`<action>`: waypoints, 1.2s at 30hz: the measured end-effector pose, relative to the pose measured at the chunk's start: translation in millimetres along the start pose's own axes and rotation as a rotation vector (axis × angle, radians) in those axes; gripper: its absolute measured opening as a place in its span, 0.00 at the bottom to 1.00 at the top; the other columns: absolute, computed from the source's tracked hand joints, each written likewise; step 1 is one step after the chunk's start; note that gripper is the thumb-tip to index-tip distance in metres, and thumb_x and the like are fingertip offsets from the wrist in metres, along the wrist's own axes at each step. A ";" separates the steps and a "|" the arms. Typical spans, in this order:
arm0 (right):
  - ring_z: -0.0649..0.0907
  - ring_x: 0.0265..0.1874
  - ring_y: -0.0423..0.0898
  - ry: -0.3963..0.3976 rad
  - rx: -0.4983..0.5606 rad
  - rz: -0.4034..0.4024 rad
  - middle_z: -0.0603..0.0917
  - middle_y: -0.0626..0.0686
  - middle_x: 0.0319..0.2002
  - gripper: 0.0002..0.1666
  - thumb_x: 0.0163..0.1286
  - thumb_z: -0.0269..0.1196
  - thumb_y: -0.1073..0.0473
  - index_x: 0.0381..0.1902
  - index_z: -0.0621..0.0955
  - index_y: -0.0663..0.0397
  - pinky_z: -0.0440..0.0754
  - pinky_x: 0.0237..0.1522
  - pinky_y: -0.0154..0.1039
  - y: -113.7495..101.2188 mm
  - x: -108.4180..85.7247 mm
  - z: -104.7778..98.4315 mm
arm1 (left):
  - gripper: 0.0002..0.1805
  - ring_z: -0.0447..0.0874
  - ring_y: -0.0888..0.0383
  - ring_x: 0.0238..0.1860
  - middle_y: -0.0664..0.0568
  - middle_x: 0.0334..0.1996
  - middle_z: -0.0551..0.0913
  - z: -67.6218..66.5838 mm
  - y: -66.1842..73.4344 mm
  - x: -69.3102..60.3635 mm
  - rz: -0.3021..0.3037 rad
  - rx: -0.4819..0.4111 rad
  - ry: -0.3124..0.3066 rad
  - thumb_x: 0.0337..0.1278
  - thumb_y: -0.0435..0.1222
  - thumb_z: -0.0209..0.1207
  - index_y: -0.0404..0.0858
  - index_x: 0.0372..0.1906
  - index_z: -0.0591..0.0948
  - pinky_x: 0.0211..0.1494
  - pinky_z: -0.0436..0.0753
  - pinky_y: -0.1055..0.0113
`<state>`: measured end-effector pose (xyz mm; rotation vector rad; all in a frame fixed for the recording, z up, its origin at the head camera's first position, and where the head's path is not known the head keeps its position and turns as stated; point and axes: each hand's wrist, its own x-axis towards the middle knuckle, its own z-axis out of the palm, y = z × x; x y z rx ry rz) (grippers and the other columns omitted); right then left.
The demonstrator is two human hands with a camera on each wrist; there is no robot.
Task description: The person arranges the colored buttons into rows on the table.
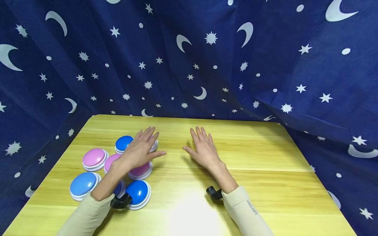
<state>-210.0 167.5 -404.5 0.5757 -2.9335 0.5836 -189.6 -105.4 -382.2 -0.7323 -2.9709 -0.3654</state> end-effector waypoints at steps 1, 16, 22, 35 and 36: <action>0.49 0.76 0.61 0.001 0.002 -0.011 0.53 0.62 0.77 0.47 0.73 0.57 0.37 0.77 0.56 0.57 0.43 0.74 0.61 -2.3 -0.2 0.1 | 0.48 0.40 0.46 0.78 0.40 0.78 0.47 -1.0 -1.6 -2.2 -0.001 -0.002 0.001 0.65 0.65 0.48 0.34 0.76 0.59 0.78 0.42 0.51; 0.56 0.74 0.61 0.016 0.002 -0.204 0.58 0.64 0.74 0.49 0.68 0.63 0.39 0.75 0.60 0.60 0.51 0.72 0.61 -41.3 -5.6 8.4 | 0.48 0.46 0.44 0.77 0.38 0.76 0.53 -10.3 -2.0 -37.1 0.028 -0.016 0.029 0.64 0.63 0.54 0.34 0.76 0.59 0.77 0.40 0.48; 0.58 0.73 0.60 0.015 0.046 -0.297 0.57 0.63 0.75 0.51 0.66 0.65 0.40 0.76 0.59 0.62 0.52 0.73 0.58 -54.4 -15.1 14.1 | 0.48 0.56 0.41 0.74 0.36 0.71 0.65 -15.1 1.5 -56.1 0.035 -0.017 0.049 0.62 0.64 0.56 0.31 0.72 0.65 0.77 0.43 0.47; 0.59 0.73 0.59 -0.098 0.105 -0.373 0.57 0.62 0.75 0.52 0.68 0.62 0.37 0.76 0.58 0.62 0.54 0.73 0.50 -78.3 -32.2 30.5 | 0.57 0.67 0.43 0.67 0.43 0.66 0.71 -13.7 -5.4 -89.2 0.011 -0.116 -0.008 0.43 0.72 0.62 0.35 0.71 0.68 0.70 0.66 0.46; 0.59 0.73 0.58 -0.108 0.111 -0.373 0.57 0.62 0.75 0.52 0.68 0.62 0.37 0.76 0.58 0.62 0.55 0.73 0.51 -79.8 -33.7 31.8 | 0.58 0.67 0.44 0.66 0.43 0.65 0.72 -14.0 -5.5 -91.8 0.007 -0.118 -0.015 0.41 0.71 0.63 0.35 0.71 0.68 0.69 0.67 0.47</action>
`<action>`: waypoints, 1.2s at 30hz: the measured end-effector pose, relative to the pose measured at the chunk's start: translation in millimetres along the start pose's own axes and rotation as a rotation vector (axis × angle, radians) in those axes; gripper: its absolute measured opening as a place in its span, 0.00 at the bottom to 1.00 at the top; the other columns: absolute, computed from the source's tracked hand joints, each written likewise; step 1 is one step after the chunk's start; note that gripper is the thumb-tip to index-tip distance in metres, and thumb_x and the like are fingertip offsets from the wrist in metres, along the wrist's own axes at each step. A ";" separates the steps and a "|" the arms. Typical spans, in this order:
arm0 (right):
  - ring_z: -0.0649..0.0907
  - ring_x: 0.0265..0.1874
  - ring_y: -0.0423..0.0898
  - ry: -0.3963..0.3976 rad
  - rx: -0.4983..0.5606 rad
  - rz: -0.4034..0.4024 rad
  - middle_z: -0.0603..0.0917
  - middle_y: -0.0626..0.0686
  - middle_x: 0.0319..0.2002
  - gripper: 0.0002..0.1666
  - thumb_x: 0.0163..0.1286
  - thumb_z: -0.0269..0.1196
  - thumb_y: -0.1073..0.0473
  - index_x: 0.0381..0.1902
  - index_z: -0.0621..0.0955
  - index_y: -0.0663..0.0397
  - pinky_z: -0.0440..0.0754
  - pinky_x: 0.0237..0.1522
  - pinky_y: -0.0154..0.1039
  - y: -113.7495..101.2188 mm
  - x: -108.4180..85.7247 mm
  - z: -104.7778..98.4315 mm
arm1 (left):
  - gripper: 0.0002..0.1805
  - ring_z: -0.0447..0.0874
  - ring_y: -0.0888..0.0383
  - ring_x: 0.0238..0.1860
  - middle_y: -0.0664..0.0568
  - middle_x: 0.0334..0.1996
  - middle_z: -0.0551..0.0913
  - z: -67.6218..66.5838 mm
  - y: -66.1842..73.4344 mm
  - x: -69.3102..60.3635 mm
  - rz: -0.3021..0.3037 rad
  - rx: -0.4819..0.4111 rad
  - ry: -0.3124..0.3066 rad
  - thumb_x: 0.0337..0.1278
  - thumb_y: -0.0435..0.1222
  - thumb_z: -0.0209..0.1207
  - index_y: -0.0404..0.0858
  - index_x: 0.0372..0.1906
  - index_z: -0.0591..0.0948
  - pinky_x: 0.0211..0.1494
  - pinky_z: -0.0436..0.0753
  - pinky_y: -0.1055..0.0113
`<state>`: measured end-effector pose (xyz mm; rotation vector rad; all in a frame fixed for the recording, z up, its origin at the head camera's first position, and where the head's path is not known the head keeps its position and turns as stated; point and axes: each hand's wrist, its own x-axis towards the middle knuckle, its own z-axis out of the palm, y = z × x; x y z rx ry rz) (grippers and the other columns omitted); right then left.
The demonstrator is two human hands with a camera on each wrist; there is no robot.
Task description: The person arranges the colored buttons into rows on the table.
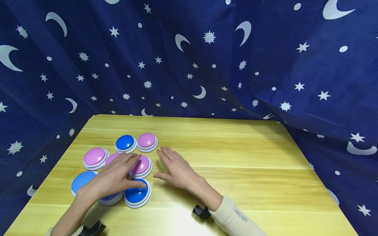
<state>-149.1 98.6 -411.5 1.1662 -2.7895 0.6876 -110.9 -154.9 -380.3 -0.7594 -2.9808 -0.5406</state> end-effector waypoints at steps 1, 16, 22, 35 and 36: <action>0.59 0.73 0.58 -0.010 0.008 0.000 0.57 0.62 0.75 0.52 0.68 0.62 0.36 0.76 0.58 0.61 0.56 0.73 0.52 -1.7 -0.7 1.8 | 0.59 0.69 0.45 0.64 0.43 0.64 0.72 -0.1 -0.2 -2.6 -0.002 0.003 -0.005 0.40 0.71 0.64 0.35 0.71 0.68 0.68 0.69 0.48; 0.63 0.72 0.56 -0.064 0.085 -0.046 0.65 0.62 0.72 0.52 0.63 0.68 0.39 0.74 0.62 0.61 0.62 0.70 0.53 -18.1 -10.1 21.9 | 0.56 0.70 0.45 0.62 0.41 0.62 0.73 3.5 -1.8 -27.1 -0.024 0.026 -0.081 0.34 0.63 0.74 0.32 0.67 0.71 0.69 0.68 0.47; 0.69 0.68 0.52 -0.028 0.087 -0.100 0.70 0.60 0.69 0.51 0.60 0.70 0.39 0.72 0.66 0.58 0.66 0.69 0.48 -19.1 -9.5 26.7 | 0.53 0.70 0.43 0.62 0.44 0.55 0.76 4.1 -2.6 -29.5 0.001 0.020 -0.108 0.35 0.58 0.77 0.30 0.65 0.73 0.70 0.65 0.46; 0.74 0.64 0.49 -0.043 0.153 -0.130 0.74 0.57 0.65 0.51 0.57 0.74 0.43 0.72 0.67 0.56 0.70 0.67 0.44 -21.9 -8.7 32.4 | 0.53 0.71 0.44 0.63 0.42 0.54 0.78 5.3 -6.5 -30.5 0.020 0.005 -0.119 0.29 0.57 0.79 0.29 0.62 0.74 0.76 0.52 0.45; 0.74 0.64 0.49 -0.047 0.153 -0.126 0.75 0.57 0.65 0.50 0.57 0.74 0.44 0.72 0.67 0.57 0.70 0.67 0.44 -22.1 -8.6 33.0 | 0.53 0.72 0.44 0.61 0.43 0.52 0.79 5.6 -7.1 -30.6 0.025 0.002 -0.116 0.28 0.56 0.79 0.29 0.61 0.74 0.75 0.53 0.45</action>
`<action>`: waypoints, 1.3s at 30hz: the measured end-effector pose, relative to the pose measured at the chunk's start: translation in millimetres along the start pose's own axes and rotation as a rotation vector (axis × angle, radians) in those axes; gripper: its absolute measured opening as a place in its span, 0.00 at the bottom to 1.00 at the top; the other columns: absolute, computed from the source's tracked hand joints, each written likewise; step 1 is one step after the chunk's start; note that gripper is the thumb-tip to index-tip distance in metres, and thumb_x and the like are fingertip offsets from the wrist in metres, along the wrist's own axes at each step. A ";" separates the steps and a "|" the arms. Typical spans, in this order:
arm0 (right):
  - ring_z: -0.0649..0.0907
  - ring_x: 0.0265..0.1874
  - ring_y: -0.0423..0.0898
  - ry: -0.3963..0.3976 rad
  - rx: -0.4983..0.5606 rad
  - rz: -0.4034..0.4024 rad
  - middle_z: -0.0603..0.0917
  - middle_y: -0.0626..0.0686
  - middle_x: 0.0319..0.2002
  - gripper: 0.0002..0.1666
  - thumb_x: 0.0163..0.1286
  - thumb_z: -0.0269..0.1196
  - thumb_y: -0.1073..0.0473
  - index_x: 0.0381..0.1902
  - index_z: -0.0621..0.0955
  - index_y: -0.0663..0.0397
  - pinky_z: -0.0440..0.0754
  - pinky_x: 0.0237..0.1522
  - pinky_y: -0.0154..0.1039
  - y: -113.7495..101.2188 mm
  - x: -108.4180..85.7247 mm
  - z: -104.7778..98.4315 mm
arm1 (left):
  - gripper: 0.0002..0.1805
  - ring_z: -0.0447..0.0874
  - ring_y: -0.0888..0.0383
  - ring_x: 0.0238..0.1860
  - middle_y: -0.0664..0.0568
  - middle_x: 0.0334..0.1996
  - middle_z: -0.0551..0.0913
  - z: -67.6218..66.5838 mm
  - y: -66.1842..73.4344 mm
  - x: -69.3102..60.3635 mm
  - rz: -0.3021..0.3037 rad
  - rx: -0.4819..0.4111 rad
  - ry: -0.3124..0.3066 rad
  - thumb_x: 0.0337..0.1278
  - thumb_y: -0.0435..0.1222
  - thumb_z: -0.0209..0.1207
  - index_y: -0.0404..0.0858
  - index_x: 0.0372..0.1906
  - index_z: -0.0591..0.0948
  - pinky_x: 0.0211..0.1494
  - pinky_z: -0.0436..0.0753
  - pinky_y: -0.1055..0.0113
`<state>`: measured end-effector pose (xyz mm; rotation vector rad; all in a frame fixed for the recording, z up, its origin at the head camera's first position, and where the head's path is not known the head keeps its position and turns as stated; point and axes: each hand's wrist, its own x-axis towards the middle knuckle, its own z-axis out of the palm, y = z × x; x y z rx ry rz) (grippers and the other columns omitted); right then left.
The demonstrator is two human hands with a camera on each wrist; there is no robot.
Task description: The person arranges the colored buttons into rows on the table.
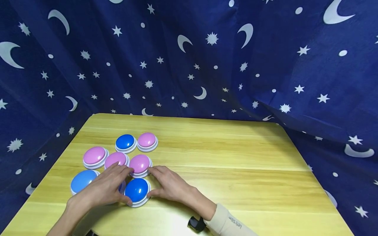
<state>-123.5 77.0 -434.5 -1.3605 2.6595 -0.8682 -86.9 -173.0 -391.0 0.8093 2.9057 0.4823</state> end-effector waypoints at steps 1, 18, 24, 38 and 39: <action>0.74 0.64 0.49 -0.005 0.001 0.006 0.75 0.57 0.65 0.50 0.57 0.74 0.44 0.72 0.67 0.57 0.70 0.67 0.44 -0.1 0.3 0.4 | 0.52 0.73 0.44 0.60 0.44 0.51 0.79 0.1 -0.3 0.1 0.004 -0.003 0.001 0.27 0.56 0.79 0.30 0.60 0.74 0.75 0.53 0.45; 0.73 0.64 0.44 -0.069 0.014 -0.042 0.76 0.52 0.64 0.48 0.57 0.74 0.45 0.72 0.68 0.54 0.68 0.67 0.39 -2.8 3.2 8.2 | 0.54 0.71 0.37 0.63 0.37 0.57 0.78 10.9 -5.4 -4.5 0.041 -0.003 0.006 0.24 0.48 0.83 0.29 0.62 0.72 0.72 0.57 0.40; 0.74 0.64 0.43 -0.095 0.009 -0.046 0.76 0.52 0.64 0.48 0.59 0.73 0.44 0.72 0.67 0.54 0.68 0.67 0.38 -6.7 4.1 7.0 | 0.48 0.71 0.39 0.63 0.38 0.58 0.77 15.0 -4.1 -3.3 0.072 0.021 0.012 0.29 0.48 0.81 0.31 0.60 0.75 0.73 0.57 0.41; 0.75 0.62 0.42 -0.085 0.004 -0.053 0.76 0.51 0.64 0.51 0.59 0.73 0.41 0.74 0.65 0.52 0.70 0.65 0.36 -12.7 2.4 15.5 | 0.46 0.75 0.44 0.59 0.43 0.54 0.80 21.1 -3.5 -6.0 0.076 0.001 0.025 0.30 0.54 0.79 0.34 0.57 0.77 0.69 0.65 0.43; 0.75 0.62 0.42 -0.081 0.006 -0.049 0.76 0.51 0.64 0.51 0.59 0.72 0.41 0.74 0.64 0.52 0.71 0.64 0.36 -12.4 2.3 15.6 | 0.44 0.76 0.44 0.58 0.44 0.53 0.80 20.4 -3.1 -5.8 0.073 0.000 0.027 0.31 0.54 0.79 0.35 0.56 0.78 0.67 0.68 0.44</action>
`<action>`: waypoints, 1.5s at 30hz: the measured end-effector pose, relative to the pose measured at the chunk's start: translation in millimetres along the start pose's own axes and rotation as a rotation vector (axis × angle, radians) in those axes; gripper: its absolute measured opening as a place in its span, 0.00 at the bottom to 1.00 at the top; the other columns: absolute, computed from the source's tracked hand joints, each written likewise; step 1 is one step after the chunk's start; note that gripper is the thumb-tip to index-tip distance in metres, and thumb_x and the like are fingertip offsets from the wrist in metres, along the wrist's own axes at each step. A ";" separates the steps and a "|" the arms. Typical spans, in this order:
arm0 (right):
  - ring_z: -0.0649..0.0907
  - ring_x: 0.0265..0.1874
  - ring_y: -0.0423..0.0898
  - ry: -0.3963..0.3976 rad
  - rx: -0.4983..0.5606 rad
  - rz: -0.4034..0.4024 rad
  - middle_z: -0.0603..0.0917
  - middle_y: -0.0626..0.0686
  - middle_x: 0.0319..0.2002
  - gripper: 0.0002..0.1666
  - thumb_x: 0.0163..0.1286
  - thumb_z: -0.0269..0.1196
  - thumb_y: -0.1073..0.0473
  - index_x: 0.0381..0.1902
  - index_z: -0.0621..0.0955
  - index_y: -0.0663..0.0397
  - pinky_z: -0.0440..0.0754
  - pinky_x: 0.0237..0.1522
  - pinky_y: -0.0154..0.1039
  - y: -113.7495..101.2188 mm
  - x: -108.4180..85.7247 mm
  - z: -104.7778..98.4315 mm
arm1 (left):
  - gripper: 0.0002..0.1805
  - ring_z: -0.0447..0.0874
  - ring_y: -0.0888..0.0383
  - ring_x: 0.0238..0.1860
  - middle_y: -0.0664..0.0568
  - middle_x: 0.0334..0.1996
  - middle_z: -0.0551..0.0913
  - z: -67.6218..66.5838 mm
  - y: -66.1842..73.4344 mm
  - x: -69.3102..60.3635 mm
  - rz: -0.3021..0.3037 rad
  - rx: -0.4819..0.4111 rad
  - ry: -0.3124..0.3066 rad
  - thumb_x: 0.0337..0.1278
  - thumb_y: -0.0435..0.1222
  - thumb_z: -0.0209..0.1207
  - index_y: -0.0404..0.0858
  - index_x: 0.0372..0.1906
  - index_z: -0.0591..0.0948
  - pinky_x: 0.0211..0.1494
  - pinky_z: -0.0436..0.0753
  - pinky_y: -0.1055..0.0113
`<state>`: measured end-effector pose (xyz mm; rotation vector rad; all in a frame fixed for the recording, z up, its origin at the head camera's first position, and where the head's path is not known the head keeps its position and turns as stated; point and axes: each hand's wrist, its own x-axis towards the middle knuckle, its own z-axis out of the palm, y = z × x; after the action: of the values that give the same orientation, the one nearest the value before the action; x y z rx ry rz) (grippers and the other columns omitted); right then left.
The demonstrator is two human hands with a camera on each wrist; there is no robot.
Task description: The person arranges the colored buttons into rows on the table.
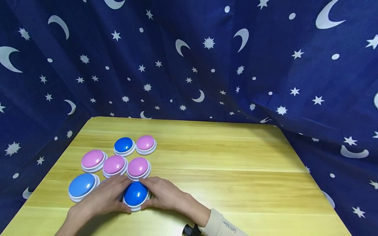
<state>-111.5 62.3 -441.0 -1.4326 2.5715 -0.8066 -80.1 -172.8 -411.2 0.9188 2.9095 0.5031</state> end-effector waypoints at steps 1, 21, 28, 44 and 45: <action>0.75 0.62 0.42 0.002 0.007 0.004 0.76 0.51 0.64 0.52 0.59 0.72 0.42 0.74 0.64 0.52 0.71 0.64 0.36 0.1 -0.1 0.3 | 0.43 0.76 0.45 0.56 0.45 0.52 0.80 -0.6 0.3 0.2 -0.004 -0.002 0.001 0.31 0.54 0.79 0.35 0.55 0.78 0.65 0.70 0.44; 0.76 0.62 0.47 0.218 0.318 0.016 0.74 0.52 0.67 0.45 0.59 0.74 0.56 0.72 0.68 0.56 0.75 0.62 0.42 8.0 -11.3 -33.9 | 0.40 0.77 0.55 0.56 0.55 0.56 0.78 -36.8 6.4 20.7 -0.016 -0.224 0.072 0.41 0.62 0.71 0.50 0.61 0.77 0.57 0.79 0.48; 0.76 0.63 0.53 0.368 0.370 0.053 0.72 0.56 0.68 0.45 0.60 0.73 0.61 0.72 0.66 0.58 0.76 0.61 0.48 11.0 -9.6 -46.8 | 0.44 0.75 0.48 0.61 0.47 0.63 0.75 -46.2 6.4 44.2 0.029 -0.204 0.164 0.43 0.56 0.74 0.44 0.67 0.73 0.59 0.78 0.46; 0.71 0.66 0.52 0.490 0.238 0.287 0.71 0.53 0.69 0.50 0.58 0.75 0.54 0.74 0.65 0.54 0.66 0.67 0.58 43.4 -15.1 -70.6 | 0.40 0.74 0.53 0.60 0.50 0.59 0.76 -26.0 -2.1 118.7 0.100 -0.264 0.181 0.49 0.53 0.72 0.41 0.65 0.74 0.62 0.77 0.52; 0.71 0.67 0.53 0.488 0.232 0.301 0.70 0.53 0.69 0.50 0.58 0.75 0.53 0.74 0.64 0.53 0.66 0.67 0.58 45.6 -15.1 -70.8 | 0.40 0.74 0.53 0.60 0.50 0.59 0.76 -23.7 -2.8 122.3 0.102 -0.265 0.179 0.49 0.53 0.72 0.40 0.65 0.73 0.62 0.77 0.52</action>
<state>-160.8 122.2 -405.2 -0.8319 2.7962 -1.4898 -185.5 -112.5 -383.5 1.0334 2.8573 0.9988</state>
